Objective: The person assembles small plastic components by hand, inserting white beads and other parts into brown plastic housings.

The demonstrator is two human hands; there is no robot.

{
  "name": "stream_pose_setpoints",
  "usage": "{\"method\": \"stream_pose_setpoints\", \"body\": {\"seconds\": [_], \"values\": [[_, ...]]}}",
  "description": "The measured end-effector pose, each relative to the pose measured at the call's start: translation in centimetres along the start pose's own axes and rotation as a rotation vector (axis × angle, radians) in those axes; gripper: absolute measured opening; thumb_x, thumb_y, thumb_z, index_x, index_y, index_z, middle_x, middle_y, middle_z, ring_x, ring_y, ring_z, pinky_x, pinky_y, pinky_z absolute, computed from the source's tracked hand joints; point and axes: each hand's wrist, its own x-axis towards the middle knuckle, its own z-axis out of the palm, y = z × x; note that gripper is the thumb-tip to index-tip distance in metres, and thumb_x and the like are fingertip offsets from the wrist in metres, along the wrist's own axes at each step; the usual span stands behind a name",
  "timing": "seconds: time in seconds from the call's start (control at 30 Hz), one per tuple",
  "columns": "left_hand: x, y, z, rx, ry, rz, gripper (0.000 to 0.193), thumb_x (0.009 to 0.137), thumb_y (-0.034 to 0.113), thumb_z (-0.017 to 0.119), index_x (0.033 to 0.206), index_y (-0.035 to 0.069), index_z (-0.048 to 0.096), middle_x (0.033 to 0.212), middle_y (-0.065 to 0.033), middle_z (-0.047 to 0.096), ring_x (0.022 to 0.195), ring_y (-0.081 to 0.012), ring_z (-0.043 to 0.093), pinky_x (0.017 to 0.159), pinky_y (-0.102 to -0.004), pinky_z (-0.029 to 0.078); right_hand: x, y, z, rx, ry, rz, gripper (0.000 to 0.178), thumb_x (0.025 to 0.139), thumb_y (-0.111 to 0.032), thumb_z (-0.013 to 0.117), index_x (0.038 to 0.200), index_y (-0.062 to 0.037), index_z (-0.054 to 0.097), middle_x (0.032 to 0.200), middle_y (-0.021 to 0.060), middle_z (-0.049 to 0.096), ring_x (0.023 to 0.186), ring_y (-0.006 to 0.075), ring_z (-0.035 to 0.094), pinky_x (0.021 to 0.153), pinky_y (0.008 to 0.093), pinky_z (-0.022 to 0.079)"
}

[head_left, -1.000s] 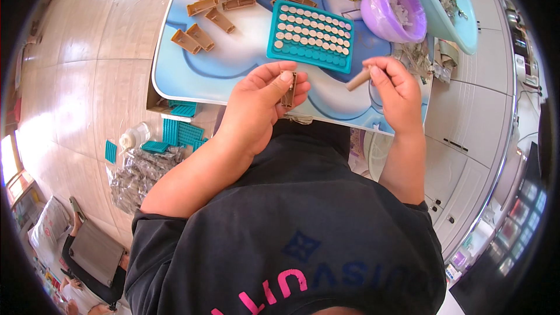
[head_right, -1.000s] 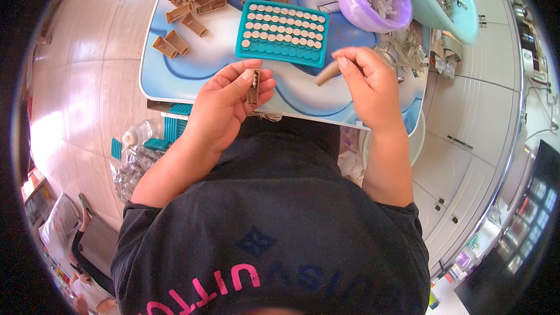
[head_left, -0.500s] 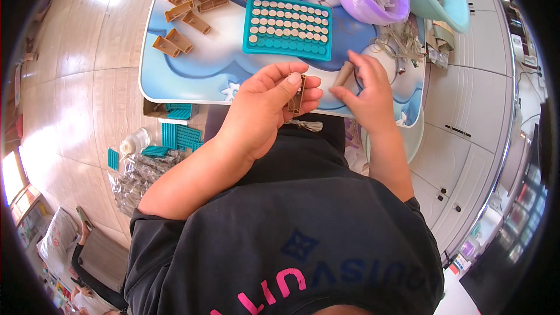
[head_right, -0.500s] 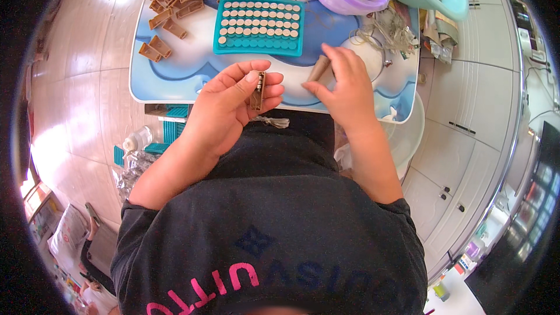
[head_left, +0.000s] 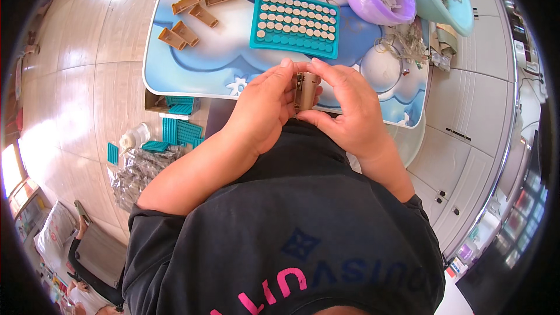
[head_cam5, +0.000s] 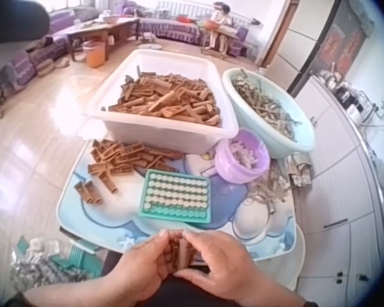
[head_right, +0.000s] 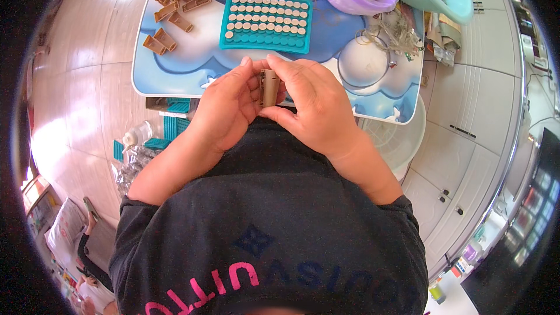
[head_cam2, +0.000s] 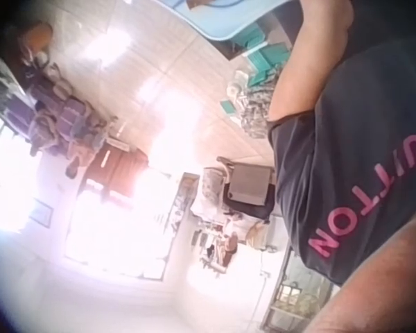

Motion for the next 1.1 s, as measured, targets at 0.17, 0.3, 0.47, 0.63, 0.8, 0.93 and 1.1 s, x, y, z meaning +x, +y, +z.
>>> {"method": "stream_pose_setpoints", "body": {"seconds": [0.17, 0.3, 0.47, 0.63, 0.8, 0.93, 1.1], "values": [[0.1, -0.3, -0.1, -0.012, 0.012, 0.011, 0.038, 0.098, 0.033, 0.037, 0.111, 0.001, 0.054, 0.099, -0.0096, 0.059, 0.091, -0.0183, 0.059, 0.076, -0.0318, 0.050, 0.3, 0.2, 0.6, -0.029, -0.013, -0.046, 0.071, 0.058, -0.016, 0.079, 0.121, -0.0031, 0.050, 0.099, 0.0115, 0.061, 0.089, 0.0302, 0.058, 0.079, 0.0376, 0.046], [0.0, -0.1, 0.2, -0.014, 0.013, 0.019, 0.036, 0.098, 0.030, 0.039, 0.114, 0.000, 0.053, 0.099, -0.0083, 0.058, 0.092, -0.0168, 0.058, 0.076, -0.0305, 0.049, 0.2, 0.1, 0.5, -0.057, -0.022, -0.036, 0.069, 0.058, -0.015, 0.079, 0.120, -0.0027, 0.050, 0.098, 0.0114, 0.061, 0.089, 0.0299, 0.058, 0.078, 0.0374, 0.046], [0.1, -0.5, 0.4, 0.089, -0.018, 0.060, 0.033, 0.092, 0.012, 0.051, 0.122, -0.002, 0.049, 0.099, -0.0061, 0.058, 0.092, -0.0136, 0.057, 0.075, -0.0268, 0.048, 0.1, 0.3, 1.1, -0.109, 0.022, -0.047, 0.067, 0.059, -0.015, 0.078, 0.119, -0.0021, 0.051, 0.096, 0.0111, 0.061, 0.087, 0.0300, 0.058, 0.078, 0.0381, 0.046], [0.1, -0.7, 0.1, 0.162, -0.028, 0.069, 0.047, 0.085, -0.002, 0.057, 0.129, -0.002, 0.042, 0.101, -0.0067, 0.059, 0.091, -0.0139, 0.057, 0.074, -0.0242, 0.047, 0.1, 0.3, 0.3, 0.022, 0.022, 0.088, 0.055, 0.065, -0.020, 0.076, 0.113, -0.0010, 0.056, 0.099, 0.0125, 0.061, 0.090, 0.0296, 0.057, 0.080, 0.0376, 0.045], [-0.3, -1.1, 0.0, 0.884, -0.085, 0.542, 0.061, 0.082, 0.000, 0.061, 0.134, -0.002, 0.028, 0.100, -0.0138, 0.063, 0.083, -0.0176, 0.062, 0.073, -0.0274, 0.049, -0.1, 1.9, -0.1, 0.109, -0.005, 0.093, 0.040, 0.072, -0.021, 0.072, 0.105, 0.0001, 0.062, 0.101, 0.0136, 0.060, 0.093, 0.0292, 0.056, 0.082, 0.0363, 0.044], [-1.0, -0.4, 0.6, 0.997, -0.011, 0.619, 0.047, 0.081, 0.002, 0.063, 0.124, -0.001, 0.042, 0.092, -0.0139, 0.064, 0.077, -0.0212, 0.063, 0.071, -0.0295, 0.050, -0.8, 1.9, -0.1, 0.455, 0.087, 0.199, 0.031, 0.076, -0.016, 0.070, 0.102, -0.0003, 0.062, 0.100, 0.0096, 0.061, 0.089, 0.0196, 0.056, 0.080, 0.0302, 0.043], [-1.2, 0.1, 0.4, 1.025, -0.022, 0.596, 0.021, 0.079, 0.005, 0.065, 0.099, 0.003, 0.061, 0.083, -0.0135, 0.063, 0.072, -0.0282, 0.063, 0.063, -0.0320, 0.049, -1.4, 1.3, 0.7, 0.834, 0.195, 0.326, 0.025, 0.081, -0.014, 0.068, 0.099, 0.0007, 0.060, 0.096, 0.0063, 0.060, 0.084, 0.0110, 0.053, 0.077, 0.0242, 0.042]]}}
